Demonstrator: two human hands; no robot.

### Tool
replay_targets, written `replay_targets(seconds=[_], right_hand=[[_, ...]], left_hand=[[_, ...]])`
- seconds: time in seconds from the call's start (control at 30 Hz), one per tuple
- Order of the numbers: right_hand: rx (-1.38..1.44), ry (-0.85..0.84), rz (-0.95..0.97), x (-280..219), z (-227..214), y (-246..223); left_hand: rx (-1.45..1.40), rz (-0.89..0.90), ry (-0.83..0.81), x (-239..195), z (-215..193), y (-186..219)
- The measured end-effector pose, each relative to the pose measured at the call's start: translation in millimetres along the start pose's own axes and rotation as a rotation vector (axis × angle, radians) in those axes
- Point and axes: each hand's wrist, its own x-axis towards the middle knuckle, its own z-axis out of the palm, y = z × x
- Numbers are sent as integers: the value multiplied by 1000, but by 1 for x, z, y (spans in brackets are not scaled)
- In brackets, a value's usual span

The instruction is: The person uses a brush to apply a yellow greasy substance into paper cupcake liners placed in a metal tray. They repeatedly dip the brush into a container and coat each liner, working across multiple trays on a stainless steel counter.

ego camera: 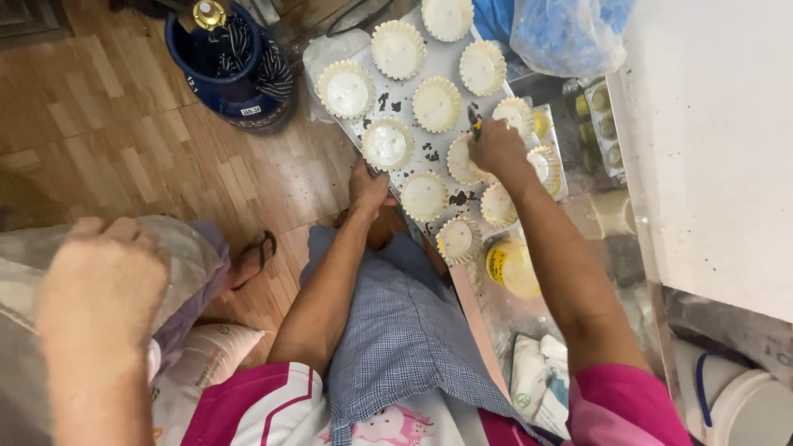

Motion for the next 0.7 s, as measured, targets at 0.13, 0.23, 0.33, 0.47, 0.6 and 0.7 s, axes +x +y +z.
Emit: replay_targets(seconds=[0.13,0.23,0.33,0.47,0.6,0.7], right_hand=[[577,-59,162,-10,-9,-4],[794,64,138,5,13,16],[107,28,67,-4,8,14],[127,160,15,-12,18,8],[967,362,-59,-45,11,-17],[1093,545,-21,-43,34,2]], left_hand=[[-16,-9,4,7,2,-7],[-20,7,-8,5,-1,-8],[-11,-4,-30,7,-1,-9],[3,-24,-29,12,-3,-17],[7,-43,-19,-3,-3,3],[11,-30,11,3,-1,-5]])
